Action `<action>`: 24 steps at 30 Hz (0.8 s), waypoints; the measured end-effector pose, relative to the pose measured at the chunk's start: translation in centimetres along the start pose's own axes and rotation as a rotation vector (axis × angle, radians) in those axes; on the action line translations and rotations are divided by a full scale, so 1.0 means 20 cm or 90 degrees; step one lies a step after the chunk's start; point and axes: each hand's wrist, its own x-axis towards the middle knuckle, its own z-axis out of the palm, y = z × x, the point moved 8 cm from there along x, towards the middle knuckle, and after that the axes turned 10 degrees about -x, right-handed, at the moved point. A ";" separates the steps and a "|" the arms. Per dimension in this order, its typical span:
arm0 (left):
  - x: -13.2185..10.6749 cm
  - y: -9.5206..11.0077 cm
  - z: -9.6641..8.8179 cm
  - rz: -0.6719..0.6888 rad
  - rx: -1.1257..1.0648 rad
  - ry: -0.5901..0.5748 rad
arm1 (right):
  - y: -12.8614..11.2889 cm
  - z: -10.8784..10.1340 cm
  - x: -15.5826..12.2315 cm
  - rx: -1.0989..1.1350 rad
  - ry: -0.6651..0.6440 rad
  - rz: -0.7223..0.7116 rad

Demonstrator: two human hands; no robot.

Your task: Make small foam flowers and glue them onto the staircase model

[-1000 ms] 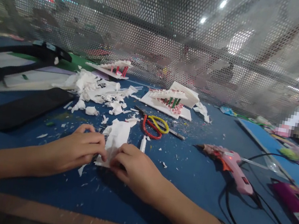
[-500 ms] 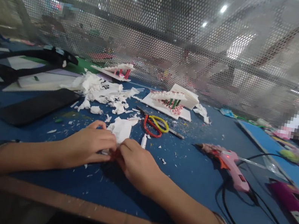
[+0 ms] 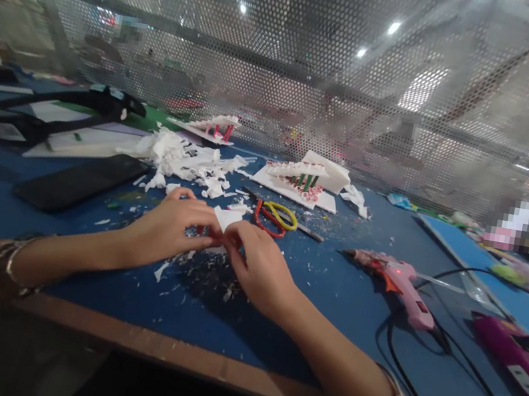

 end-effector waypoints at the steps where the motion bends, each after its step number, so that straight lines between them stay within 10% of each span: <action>1: 0.00 -0.02 0.00 -0.015 -0.052 0.006 | 0.01 -0.01 0.00 0.032 0.020 0.007; 16: -0.02 -0.11 0.11 -0.206 -0.569 -0.042 | 0.02 -0.06 -0.02 0.166 0.092 0.031; 24: -0.03 -0.12 0.10 -0.199 -0.551 -0.013 | 0.04 -0.02 -0.04 0.206 0.081 0.038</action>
